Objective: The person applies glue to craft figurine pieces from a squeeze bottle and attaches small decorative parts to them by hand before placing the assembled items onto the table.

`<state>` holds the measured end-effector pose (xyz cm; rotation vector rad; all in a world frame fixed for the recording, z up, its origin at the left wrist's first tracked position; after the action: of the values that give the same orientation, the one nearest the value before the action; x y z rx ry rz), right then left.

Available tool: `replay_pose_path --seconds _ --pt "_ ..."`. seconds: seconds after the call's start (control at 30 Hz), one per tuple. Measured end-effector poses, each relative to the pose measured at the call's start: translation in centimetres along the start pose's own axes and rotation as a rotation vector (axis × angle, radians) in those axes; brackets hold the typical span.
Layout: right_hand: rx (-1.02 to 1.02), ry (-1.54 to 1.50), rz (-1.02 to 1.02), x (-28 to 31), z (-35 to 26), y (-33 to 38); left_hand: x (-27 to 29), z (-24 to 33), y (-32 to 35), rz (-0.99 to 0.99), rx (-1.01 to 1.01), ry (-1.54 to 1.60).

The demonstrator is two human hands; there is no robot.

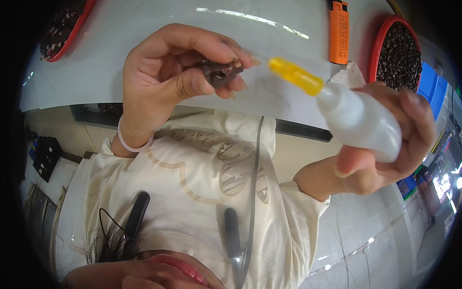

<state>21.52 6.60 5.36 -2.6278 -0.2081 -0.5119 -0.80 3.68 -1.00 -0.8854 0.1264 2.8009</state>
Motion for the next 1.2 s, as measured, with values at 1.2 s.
replay_pose_path --seconds 1.2 --pt "-0.176 -0.334 0.167 -1.3 0.7 0.5 -0.1 0.4 0.1 -0.036 -0.031 0.001"
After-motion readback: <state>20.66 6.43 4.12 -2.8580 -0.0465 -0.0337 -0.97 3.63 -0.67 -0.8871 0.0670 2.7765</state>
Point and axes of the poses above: each hand's wrist, its own y-axis away from the middle knuckle, its own x-axis out of the back of the hand, z = x × y, the point moved 2 cm from there along -y, towards the middle knuckle, and after that the axes turned 2 degrees about z, right-handed, at the moved point
